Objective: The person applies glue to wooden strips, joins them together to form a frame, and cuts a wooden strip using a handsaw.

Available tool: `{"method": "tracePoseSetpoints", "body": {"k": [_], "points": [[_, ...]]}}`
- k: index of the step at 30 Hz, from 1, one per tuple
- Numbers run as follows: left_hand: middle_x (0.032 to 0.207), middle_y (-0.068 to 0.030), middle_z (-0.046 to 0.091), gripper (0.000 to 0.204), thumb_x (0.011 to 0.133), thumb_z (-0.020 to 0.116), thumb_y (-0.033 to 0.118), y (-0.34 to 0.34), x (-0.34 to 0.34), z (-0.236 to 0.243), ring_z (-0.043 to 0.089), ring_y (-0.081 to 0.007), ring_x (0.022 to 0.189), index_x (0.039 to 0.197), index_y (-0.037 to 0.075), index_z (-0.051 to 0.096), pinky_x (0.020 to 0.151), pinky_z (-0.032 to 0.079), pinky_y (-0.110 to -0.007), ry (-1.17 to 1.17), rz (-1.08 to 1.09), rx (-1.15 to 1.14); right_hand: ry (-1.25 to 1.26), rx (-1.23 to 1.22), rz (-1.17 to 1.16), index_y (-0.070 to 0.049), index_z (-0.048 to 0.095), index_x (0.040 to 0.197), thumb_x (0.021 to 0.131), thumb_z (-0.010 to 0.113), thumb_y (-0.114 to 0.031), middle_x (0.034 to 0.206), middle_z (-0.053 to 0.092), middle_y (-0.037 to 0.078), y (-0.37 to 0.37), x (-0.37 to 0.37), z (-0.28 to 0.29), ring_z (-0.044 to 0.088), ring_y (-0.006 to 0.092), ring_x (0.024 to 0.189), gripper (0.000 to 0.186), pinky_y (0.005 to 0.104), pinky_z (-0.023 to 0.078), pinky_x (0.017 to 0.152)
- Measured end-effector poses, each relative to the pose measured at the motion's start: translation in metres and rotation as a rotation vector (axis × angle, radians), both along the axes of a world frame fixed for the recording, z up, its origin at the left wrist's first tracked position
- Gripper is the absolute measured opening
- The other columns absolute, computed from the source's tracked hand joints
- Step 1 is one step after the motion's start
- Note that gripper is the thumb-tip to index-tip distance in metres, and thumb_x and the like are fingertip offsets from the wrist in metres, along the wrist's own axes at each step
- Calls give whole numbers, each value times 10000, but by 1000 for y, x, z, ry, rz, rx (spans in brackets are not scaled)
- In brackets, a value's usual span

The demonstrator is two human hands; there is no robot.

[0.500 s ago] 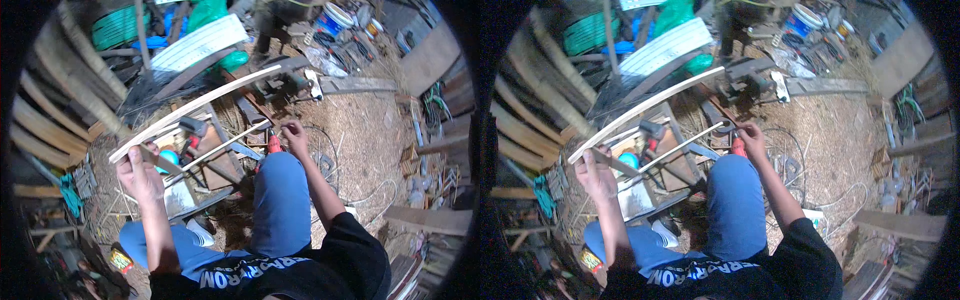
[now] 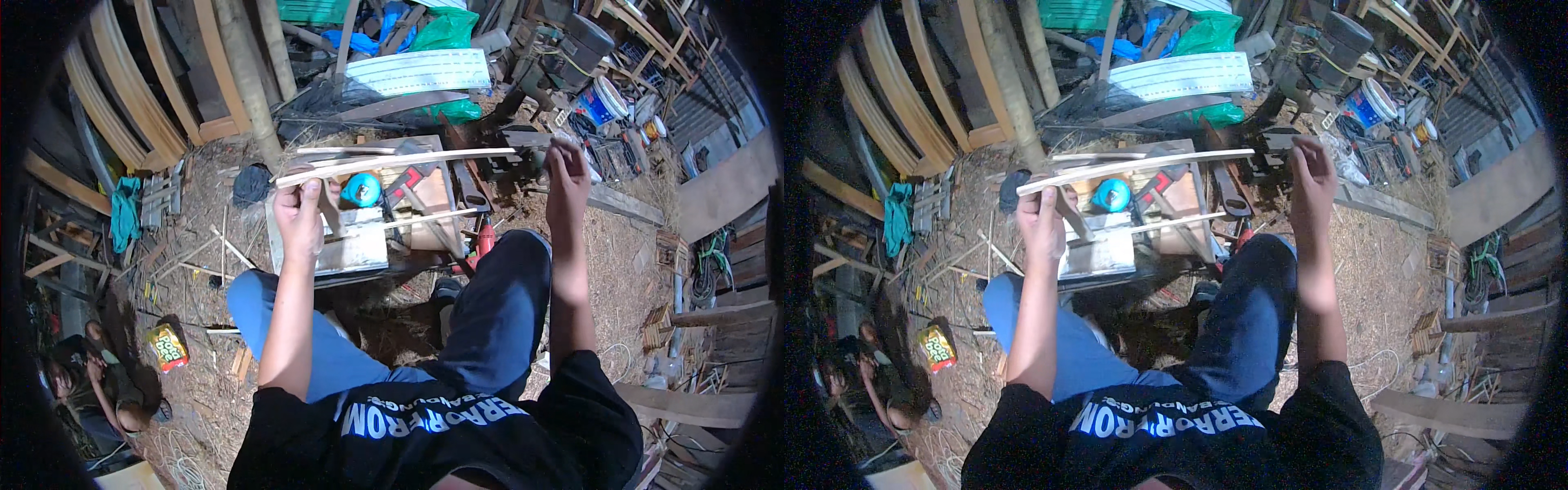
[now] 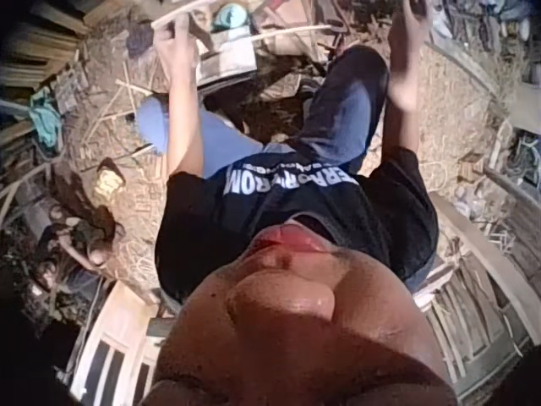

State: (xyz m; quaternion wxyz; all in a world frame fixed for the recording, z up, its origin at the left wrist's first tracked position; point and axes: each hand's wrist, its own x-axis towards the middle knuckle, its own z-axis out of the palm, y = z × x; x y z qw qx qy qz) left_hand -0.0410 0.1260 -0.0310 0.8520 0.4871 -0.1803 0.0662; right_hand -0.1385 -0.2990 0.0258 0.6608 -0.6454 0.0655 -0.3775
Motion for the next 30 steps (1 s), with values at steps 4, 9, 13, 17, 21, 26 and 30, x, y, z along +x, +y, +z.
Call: {"method": "tracePoseSetpoints", "body": {"k": [4, 9, 13, 17, 21, 26, 30], "points": [[989, -114, 746, 235, 1060, 689, 206, 22, 3, -14, 723, -204, 880, 1213, 32, 648, 813, 589, -358, -2, -2, 24, -89, -133, 106, -12, 642, 1246, 1020, 659, 7, 1183, 705, 72, 91, 20, 50, 645, 118, 1072, 227, 269, 511, 931], [977, -111, 754, 244, 1049, 708, 221, 26, 4, -14, 725, -191, 868, 1192, 29, 661, 805, 586, -343, -36, -66, -6, -96, -294, 480, -5, 631, 1176, 992, 592, 76, 1082, 681, 47, 158, 43, 64, 628, 119, 1006, 204, 271, 503, 913], [959, -109, 752, 252, 1045, 713, 215, 29, 3, -13, 720, -189, 856, 1205, 28, 654, 798, 590, -338, -26, -58, 26, 43, -335, 591, 40, 687, 1173, 1022, 658, -26, 1093, 739, 49, 198, 63, 65, 667, 97, 1036, 168, 266, 524, 931], [967, -110, 774, 165, 1057, 668, 112, 33, 3, -14, 731, -168, 857, 1189, 12, 662, 810, 587, -324, -29, -72, 32, 167, -367, 665, 31, 744, 1126, 982, 759, -116, 979, 749, 27, 232, 68, 77, 660, 74, 902, 207, 257, 535, 843], [983, -105, 747, 241, 1059, 687, 193, 26, 1, -14, 712, -182, 874, 1222, 24, 635, 814, 578, -330, -47, -106, 23, 111, -491, 692, 7, 752, 1146, 985, 765, -82, 1024, 755, 16, 241, 78, 70, 667, 76, 950, 185, 256, 529, 862], [1029, -120, 768, 186, 1056, 656, 65, 26, 0, -11, 729, -166, 873, 1230, 1, 649, 813, 591, -321, -30, -106, -45, 64, -740, 567, -9, 759, 1069, 969, 766, -70, 989, 758, 30, 245, 72, 64, 666, 90, 919, 117, 278, 532, 856], [1022, -110, 770, 192, 1062, 658, 85, 27, -2, -10, 721, -157, 869, 1231, -7, 660, 828, 581, -309, -25, -128, -41, -2, -974, 571, -17, 743, 1047, 889, 839, -136, 978, 751, 104, 241, 63, 64, 719, 212, 880, 220, 356, 564, 800]]}}
